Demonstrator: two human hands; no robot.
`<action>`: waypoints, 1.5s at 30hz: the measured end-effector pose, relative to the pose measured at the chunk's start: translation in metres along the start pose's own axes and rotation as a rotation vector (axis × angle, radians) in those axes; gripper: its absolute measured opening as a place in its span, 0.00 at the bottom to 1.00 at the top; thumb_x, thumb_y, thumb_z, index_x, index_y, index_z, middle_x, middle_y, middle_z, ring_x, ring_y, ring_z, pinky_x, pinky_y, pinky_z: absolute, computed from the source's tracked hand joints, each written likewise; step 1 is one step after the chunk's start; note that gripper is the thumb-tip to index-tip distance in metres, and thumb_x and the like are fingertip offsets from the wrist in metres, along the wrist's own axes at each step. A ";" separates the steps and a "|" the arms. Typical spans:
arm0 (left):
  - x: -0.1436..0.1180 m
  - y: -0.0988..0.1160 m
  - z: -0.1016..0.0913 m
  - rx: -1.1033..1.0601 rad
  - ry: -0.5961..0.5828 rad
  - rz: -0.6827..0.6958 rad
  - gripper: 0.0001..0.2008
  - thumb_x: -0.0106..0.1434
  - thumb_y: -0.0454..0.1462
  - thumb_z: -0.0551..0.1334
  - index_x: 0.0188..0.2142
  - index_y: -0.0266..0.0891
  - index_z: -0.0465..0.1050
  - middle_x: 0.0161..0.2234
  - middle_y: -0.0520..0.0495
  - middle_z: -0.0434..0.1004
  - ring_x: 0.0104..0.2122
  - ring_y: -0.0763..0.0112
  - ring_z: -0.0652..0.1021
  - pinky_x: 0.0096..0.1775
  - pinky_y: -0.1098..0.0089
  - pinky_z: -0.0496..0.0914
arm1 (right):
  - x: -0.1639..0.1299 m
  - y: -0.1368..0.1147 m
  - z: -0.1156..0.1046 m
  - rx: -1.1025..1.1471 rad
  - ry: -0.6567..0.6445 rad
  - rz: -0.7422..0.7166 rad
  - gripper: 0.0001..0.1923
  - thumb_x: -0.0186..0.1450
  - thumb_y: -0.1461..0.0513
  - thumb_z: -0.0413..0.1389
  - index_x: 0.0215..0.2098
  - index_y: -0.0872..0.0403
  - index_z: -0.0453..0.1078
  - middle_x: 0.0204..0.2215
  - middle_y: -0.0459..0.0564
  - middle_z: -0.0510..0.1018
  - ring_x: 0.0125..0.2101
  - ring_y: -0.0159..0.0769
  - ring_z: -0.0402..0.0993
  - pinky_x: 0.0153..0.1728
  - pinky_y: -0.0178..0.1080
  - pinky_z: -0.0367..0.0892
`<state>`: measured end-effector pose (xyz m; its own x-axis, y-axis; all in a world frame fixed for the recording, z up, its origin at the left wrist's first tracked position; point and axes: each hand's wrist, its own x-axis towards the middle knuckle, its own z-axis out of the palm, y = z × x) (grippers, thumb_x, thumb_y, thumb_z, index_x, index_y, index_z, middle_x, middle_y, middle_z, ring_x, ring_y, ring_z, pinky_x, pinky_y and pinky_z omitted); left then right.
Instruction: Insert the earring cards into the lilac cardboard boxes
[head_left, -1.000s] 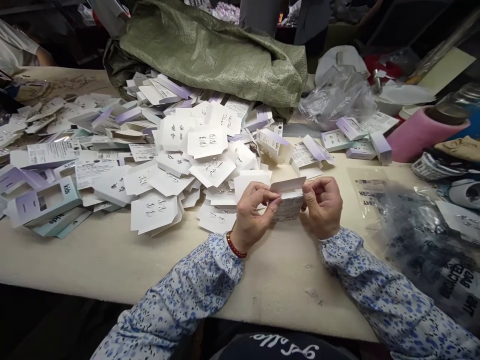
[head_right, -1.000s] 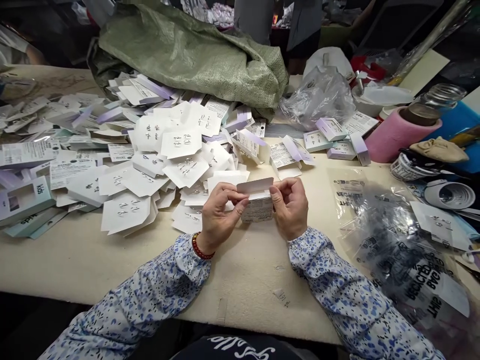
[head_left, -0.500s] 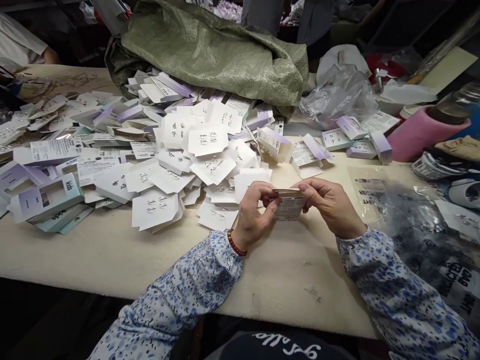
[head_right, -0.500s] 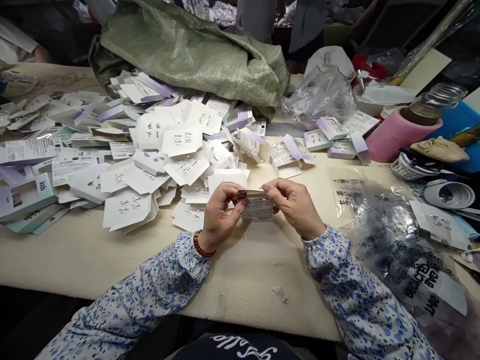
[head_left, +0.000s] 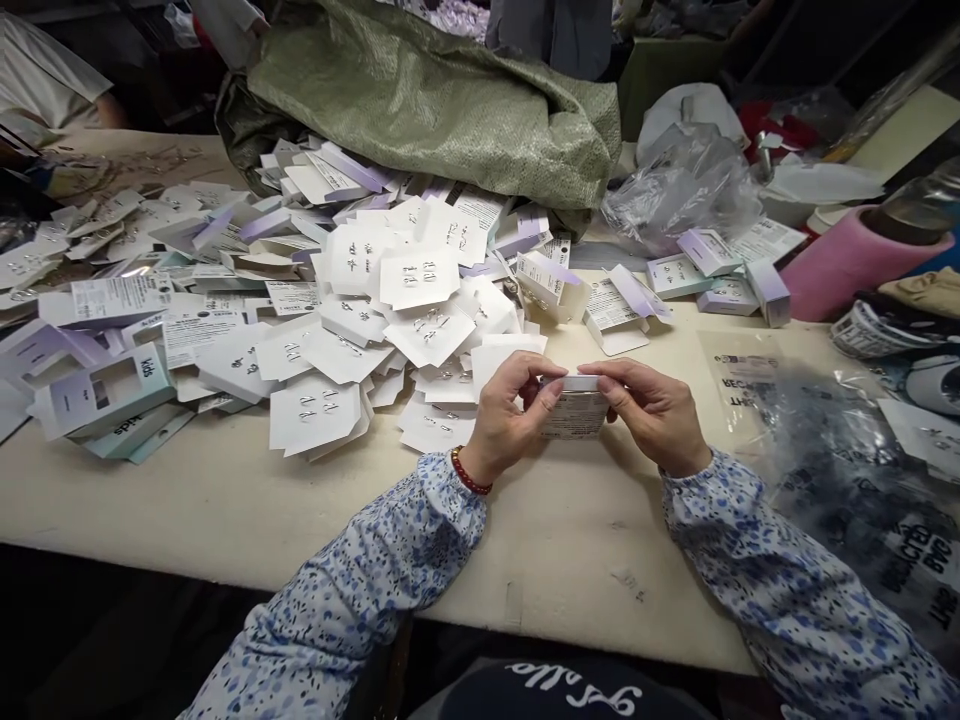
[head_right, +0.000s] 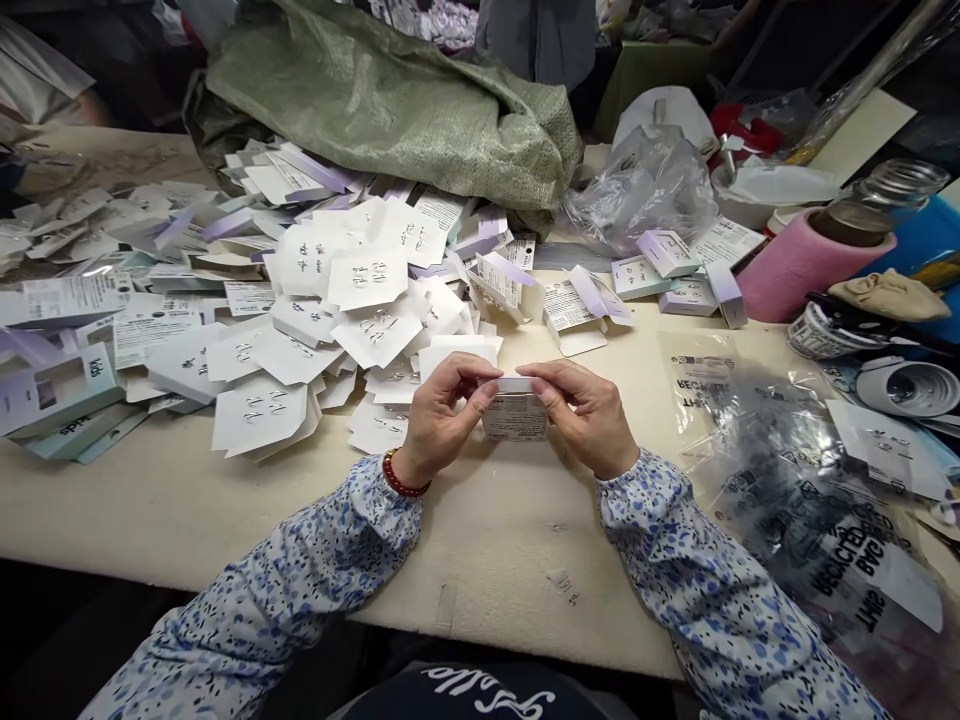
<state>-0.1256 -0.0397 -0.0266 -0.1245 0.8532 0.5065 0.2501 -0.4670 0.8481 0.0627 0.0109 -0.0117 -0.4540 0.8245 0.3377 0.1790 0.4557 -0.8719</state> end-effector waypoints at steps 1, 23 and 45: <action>0.001 -0.001 -0.001 0.000 -0.010 0.011 0.06 0.68 0.38 0.63 0.42 0.39 0.75 0.39 0.45 0.74 0.34 0.73 0.73 0.32 0.73 0.69 | 0.000 0.002 0.000 0.002 -0.003 -0.016 0.12 0.71 0.57 0.56 0.47 0.49 0.78 0.42 0.52 0.81 0.36 0.38 0.77 0.32 0.42 0.75; -0.004 -0.007 -0.005 0.174 -0.116 0.315 0.06 0.70 0.32 0.60 0.43 0.39 0.76 0.43 0.44 0.78 0.46 0.67 0.78 0.47 0.63 0.74 | 0.002 0.030 -0.012 0.137 -0.126 -0.203 0.03 0.64 0.63 0.63 0.35 0.52 0.73 0.44 0.53 0.81 0.42 0.39 0.80 0.37 0.41 0.79; -0.008 0.000 -0.005 -0.425 0.041 -0.469 0.23 0.60 0.50 0.70 0.40 0.37 0.63 0.31 0.53 0.75 0.17 0.81 0.72 0.17 0.77 0.71 | -0.010 0.016 0.017 0.411 -0.139 0.300 0.18 0.68 0.49 0.57 0.42 0.56 0.68 0.27 0.48 0.79 0.17 0.31 0.74 0.17 0.36 0.74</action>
<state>-0.1291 -0.0477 -0.0295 -0.1669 0.9838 0.0648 -0.2420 -0.1046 0.9646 0.0554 0.0039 -0.0352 -0.5521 0.8334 0.0263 -0.0254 0.0147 -0.9996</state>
